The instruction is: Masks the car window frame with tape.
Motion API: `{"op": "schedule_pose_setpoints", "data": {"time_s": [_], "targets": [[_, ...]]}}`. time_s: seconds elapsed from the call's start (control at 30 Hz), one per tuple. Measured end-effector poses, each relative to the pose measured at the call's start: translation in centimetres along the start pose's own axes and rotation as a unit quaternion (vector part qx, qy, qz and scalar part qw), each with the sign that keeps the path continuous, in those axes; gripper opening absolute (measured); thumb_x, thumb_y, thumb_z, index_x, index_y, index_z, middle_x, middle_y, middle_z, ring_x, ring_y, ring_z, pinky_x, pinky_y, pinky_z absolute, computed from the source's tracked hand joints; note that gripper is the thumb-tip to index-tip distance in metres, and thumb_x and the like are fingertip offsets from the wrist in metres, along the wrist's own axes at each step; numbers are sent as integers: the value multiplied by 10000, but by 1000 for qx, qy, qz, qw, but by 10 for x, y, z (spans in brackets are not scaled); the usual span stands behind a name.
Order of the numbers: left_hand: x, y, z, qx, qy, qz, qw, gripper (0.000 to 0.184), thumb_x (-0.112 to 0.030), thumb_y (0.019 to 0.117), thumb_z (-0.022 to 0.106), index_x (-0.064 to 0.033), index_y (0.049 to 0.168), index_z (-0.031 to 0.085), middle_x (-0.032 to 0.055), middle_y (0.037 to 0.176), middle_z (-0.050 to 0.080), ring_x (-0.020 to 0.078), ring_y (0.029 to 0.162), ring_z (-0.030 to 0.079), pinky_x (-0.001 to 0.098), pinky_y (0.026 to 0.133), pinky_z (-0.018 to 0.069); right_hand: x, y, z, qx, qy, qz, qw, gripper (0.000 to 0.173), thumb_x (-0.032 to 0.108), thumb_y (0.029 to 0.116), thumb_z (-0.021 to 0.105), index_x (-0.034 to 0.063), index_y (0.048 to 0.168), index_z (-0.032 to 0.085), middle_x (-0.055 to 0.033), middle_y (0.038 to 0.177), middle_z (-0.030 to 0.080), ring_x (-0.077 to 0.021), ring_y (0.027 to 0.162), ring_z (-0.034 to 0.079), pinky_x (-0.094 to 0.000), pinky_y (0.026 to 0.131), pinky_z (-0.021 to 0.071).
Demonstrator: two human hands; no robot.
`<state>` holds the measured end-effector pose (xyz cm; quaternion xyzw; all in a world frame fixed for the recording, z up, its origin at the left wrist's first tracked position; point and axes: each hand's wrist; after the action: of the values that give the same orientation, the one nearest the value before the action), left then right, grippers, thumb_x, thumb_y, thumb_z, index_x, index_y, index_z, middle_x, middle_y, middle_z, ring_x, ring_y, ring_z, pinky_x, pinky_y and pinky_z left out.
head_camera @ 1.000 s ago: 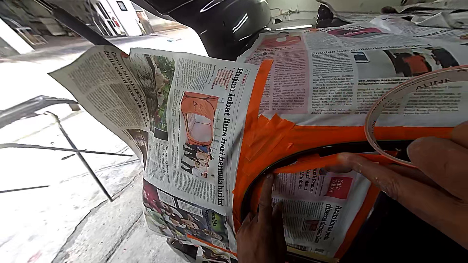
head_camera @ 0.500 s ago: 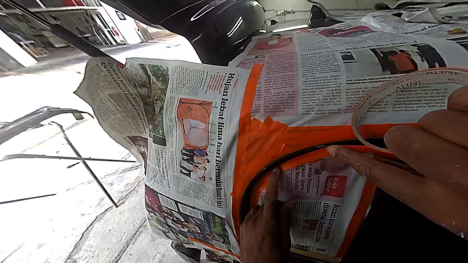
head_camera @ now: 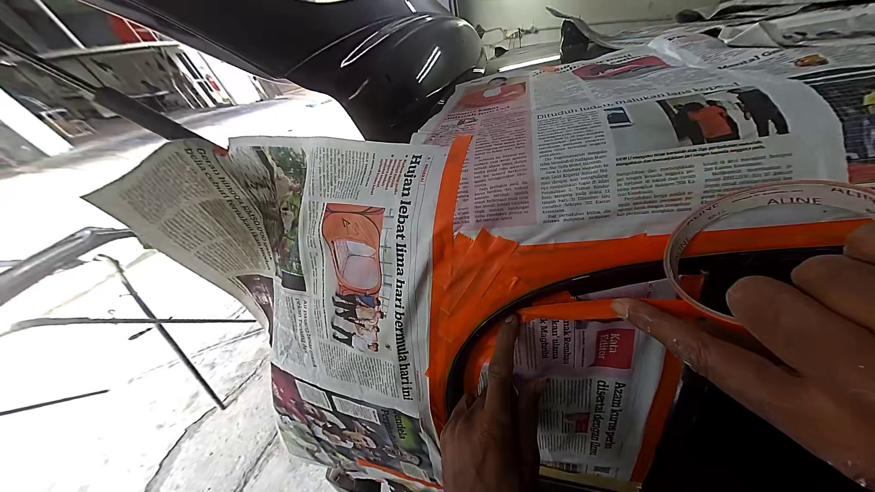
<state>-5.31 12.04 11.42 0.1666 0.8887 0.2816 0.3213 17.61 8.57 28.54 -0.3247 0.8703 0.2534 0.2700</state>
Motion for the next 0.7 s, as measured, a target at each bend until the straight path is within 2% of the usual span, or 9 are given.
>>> {"op": "schedule_pose_setpoints", "data": {"time_s": [0.17, 0.3, 0.43, 0.6, 0.7], "targets": [[0, 0, 2, -3, -1, -1, 1000, 597, -467, 1069, 446, -93, 1534, 445, -36, 682, 646, 106, 505, 524, 324, 474, 446, 8, 4, 6, -38, -10, 34, 999, 352, 0, 1021, 451, 34, 1267, 701, -139, 659, 571, -282, 498, 506, -412, 548, 433], [2, 1, 3, -5, -4, 12, 1000, 591, -457, 1069, 456, -93, 1534, 450, -36, 675, 640, 109, 511, 528, 329, 491, 449, 13, 1, 21, -85, -34, 51, 994, 414, -38, 1025, 371, 54, 1297, 669, -149, 693, 524, -294, 516, 450, -434, 539, 363], [0, 3, 1, 3, -4, 16, 1000, 600, -470, 1067, 453, -100, 1539, 443, -34, 688, 652, 109, 522, 539, 329, 497, 454, 11, 4, 13, -53, -34, 42, 997, 391, -55, 1002, 421, 28, 1279, 685, -143, 659, 545, -285, 482, 481, -402, 501, 395], [0, 7, -2, 12, -6, 26, 1000, 588, -491, 1062, 454, -127, 1524, 476, -32, 667, 625, 112, 523, 527, 334, 503, 447, 5, 0, 17, -47, -46, 13, 998, 443, -49, 1027, 298, -7, 1344, 605, -154, 664, 477, -311, 481, 426, -443, 492, 344], [-6, 12, -3, 14, 6, 39, 999, 582, -492, 1060, 454, -140, 1523, 484, -30, 673, 624, 118, 524, 524, 335, 501, 439, 6, 2, 10, -16, -29, 20, 999, 426, -53, 1009, 370, 15, 1336, 635, -149, 672, 505, -298, 478, 460, -409, 479, 371]]}}
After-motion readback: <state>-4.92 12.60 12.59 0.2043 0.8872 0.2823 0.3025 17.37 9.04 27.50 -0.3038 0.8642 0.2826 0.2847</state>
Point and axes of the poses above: each hand's wrist, its own y-axis towards the middle knuckle, its own z-axis out of the palm, x = y × z
